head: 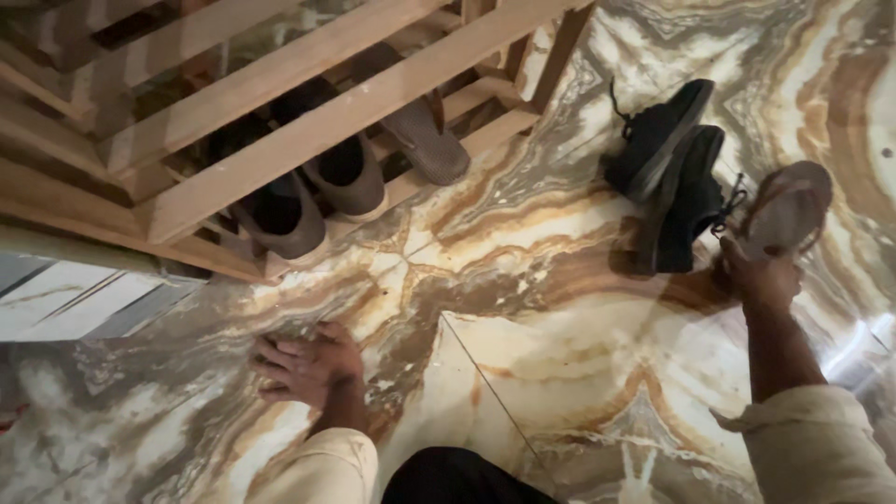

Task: The person removes various shoes and sandals from a wooden shoe rack and places them on the floor. They then pick up the footwear from the floor and place them back onto the rack, repeating this process for multiple pairs.

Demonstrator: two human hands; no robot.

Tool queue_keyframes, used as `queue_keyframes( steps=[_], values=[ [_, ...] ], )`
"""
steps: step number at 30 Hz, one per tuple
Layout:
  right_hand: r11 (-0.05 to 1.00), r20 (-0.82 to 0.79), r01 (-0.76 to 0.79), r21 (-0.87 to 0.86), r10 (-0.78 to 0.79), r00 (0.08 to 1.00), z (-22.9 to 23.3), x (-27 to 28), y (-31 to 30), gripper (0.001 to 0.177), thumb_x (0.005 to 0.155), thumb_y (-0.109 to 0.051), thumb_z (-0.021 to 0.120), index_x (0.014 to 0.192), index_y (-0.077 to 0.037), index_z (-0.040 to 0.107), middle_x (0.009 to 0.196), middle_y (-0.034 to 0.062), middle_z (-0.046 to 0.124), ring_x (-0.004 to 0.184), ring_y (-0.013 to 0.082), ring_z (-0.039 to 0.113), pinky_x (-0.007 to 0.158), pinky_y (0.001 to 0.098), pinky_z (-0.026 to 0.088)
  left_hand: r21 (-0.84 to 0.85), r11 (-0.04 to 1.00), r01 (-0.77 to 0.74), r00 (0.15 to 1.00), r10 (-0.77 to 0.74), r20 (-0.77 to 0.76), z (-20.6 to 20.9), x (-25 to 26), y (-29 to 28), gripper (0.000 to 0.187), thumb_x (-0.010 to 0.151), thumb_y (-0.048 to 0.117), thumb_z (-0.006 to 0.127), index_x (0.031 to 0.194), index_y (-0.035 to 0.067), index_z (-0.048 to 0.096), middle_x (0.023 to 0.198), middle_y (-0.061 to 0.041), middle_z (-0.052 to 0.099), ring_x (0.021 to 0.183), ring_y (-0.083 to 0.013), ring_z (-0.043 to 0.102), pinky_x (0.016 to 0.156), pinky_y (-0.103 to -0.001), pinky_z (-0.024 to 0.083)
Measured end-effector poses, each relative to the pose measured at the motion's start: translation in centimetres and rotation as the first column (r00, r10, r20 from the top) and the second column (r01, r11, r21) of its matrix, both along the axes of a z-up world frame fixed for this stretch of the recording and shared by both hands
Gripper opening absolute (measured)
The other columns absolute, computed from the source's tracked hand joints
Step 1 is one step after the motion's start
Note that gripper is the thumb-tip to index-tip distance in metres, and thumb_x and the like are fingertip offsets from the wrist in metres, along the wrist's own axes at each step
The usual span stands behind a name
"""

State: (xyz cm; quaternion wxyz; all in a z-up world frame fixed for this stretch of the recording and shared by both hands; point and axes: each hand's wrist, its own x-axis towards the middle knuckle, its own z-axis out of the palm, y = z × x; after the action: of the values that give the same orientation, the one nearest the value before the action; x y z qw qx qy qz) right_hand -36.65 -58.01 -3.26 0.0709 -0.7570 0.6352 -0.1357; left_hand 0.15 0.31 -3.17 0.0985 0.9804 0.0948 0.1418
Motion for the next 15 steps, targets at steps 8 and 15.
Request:
queue_keyframes(
  steps=[8, 15],
  values=[
    [0.993, 0.641, 0.096, 0.074, -0.121, 0.758, -1.4, 3.8, 2.7, 0.053, 0.098, -0.033, 0.066, 0.134, 0.004, 0.052, 0.129, 0.0191, 0.058, 0.113, 0.035, 0.054, 0.09, 0.0488, 0.048, 0.016, 0.996, -0.09, 0.986, 0.091, -0.143, 0.8, 0.1, -0.4, 0.082, 0.097, 0.058, 0.037, 0.154, -0.001, 0.042, 0.173, -0.013, 0.026, 0.158, -0.0424, 0.024, 0.121, -0.072, 0.02],
    [0.982, 0.833, -0.069, -0.175, 0.185, 0.522, 4.7, 5.3, 14.0, 0.037, 0.11, -0.01, 0.065, 0.139, 0.001, 0.046, 0.127, 0.0085, 0.051, 0.11, 0.0161, 0.048, 0.099, 0.0351, 0.043, 0.004, 0.997, -0.078, 0.982, 0.077, -0.17, 1.6, 0.3, -0.2, 0.089, 0.091, 0.058, 0.039, 0.157, -0.003, 0.036, 0.17, -0.014, 0.022, 0.155, -0.0428, 0.021, 0.117, -0.071, 0.016]
  ],
)
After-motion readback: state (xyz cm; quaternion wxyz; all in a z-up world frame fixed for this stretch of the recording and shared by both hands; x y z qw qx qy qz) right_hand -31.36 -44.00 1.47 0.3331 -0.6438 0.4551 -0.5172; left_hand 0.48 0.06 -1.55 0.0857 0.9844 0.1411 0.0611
